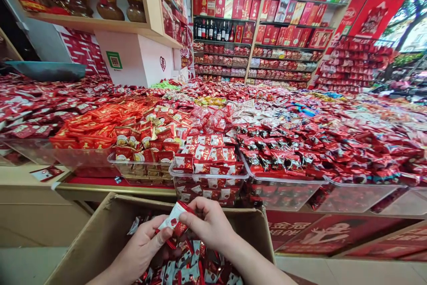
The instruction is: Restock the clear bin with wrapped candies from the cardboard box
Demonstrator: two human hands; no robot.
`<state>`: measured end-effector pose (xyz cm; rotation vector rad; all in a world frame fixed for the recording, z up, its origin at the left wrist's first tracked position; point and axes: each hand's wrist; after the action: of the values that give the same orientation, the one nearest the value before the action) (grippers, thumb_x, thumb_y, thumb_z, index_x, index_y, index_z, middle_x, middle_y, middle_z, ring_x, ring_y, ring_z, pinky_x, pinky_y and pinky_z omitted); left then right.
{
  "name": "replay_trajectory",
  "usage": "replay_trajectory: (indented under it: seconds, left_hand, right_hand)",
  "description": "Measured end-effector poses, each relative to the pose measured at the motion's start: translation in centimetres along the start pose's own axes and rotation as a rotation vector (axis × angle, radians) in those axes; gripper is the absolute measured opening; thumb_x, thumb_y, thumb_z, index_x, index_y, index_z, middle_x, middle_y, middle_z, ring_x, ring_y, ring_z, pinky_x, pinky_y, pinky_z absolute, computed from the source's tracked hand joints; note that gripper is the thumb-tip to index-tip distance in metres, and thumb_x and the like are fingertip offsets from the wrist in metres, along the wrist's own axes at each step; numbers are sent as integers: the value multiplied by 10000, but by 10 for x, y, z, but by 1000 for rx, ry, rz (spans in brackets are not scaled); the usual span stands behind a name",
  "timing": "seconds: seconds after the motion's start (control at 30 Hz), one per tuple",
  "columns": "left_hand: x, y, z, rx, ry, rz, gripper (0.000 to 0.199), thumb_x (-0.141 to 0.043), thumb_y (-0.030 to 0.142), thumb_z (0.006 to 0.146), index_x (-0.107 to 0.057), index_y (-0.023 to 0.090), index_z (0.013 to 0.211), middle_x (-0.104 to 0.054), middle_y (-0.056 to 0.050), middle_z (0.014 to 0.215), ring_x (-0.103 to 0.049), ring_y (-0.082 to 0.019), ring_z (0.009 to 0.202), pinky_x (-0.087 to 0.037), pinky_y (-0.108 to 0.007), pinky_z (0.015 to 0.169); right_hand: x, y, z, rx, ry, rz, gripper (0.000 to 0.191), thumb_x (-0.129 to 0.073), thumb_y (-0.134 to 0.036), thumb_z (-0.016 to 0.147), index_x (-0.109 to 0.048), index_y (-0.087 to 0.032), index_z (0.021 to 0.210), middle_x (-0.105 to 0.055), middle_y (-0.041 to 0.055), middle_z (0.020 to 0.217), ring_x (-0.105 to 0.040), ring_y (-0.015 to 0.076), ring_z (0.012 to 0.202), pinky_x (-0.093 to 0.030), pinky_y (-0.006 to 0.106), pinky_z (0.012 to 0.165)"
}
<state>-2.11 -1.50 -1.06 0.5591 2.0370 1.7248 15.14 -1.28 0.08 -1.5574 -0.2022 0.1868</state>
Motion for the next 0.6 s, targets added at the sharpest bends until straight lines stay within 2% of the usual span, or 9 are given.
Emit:
replay_trajectory:
  seconds: [0.1, 0.23, 0.37, 0.43, 0.5, 0.53, 0.6]
  left_hand:
    - [-1, 2, 0, -35, -59, -24, 376, -524, 474, 777, -569, 160, 979, -622, -40, 879, -600, -160, 668, -402, -216, 523]
    - [-4, 4, -3, -71, 13, -10, 393, -515, 478, 781, -548, 184, 1040, -621, -36, 886, -584, -156, 657, -418, -228, 531]
    - [-4, 0, -4, -88, 40, 11, 449, -527, 533, 743, -534, 183, 1025, -632, -33, 785, -570, -151, 606, -410, -235, 513]
    - [-3, -6, -3, -80, 16, 2, 441, -517, 536, 749, -524, 182, 1012, -650, -46, 776, -590, -164, 639, -423, -248, 546]
    - [-2, -16, 0, -64, -20, 12, 408, -524, 514, 755, -525, 181, 991, -663, -58, 789, -602, -167, 672, -440, -265, 601]
    - [-2, -22, 1, -56, -41, 29, 395, -531, 503, 754, -528, 180, 982, -667, -58, 790, -604, -163, 672, -445, -271, 621]
    - [-3, -34, 5, -35, -105, 75, 393, -538, 495, 748, -532, 179, 981, -673, -53, 793, -610, -161, 678, -455, -280, 655]
  right_hand:
    - [0, -2, 1, -11, 47, 58, 368, -584, -502, 688, -488, -154, 618, -533, -27, 495, -487, 82, 404, -389, 201, 400]
    - [-4, 3, 0, -1, 45, 128, 363, -607, -506, 667, -485, -164, 650, -521, -40, 507, -459, 70, 398, -391, 194, 395]
    - [1, -9, -5, 160, 105, -45, 260, -578, -427, 731, -543, -170, 713, -536, -17, 573, -475, 85, 477, -402, 200, 442]
    - [16, -32, -3, 307, 235, -207, 227, -531, -401, 771, -581, -180, 764, -579, 12, 640, -515, 113, 550, -427, 223, 502]
    - [41, -61, 5, 427, 403, -408, 230, -494, -381, 793, -607, -184, 830, -615, 35, 721, -549, 143, 634, -443, 250, 576]
    - [55, -76, 13, 444, 477, -497, 249, -476, -377, 801, -610, -180, 873, -623, 38, 737, -557, 152, 658, -441, 255, 592]
    - [82, -100, 34, 405, 534, -689, 268, -450, -352, 813, -611, -160, 907, -637, 41, 758, -569, 161, 703, -432, 256, 637]
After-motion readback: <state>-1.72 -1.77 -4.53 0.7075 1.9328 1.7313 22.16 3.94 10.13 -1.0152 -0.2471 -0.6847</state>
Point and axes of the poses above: each hand's wrist, its own z-axis towards the middle knuckle, its own x-axis out of the back of the hand, y = z × x
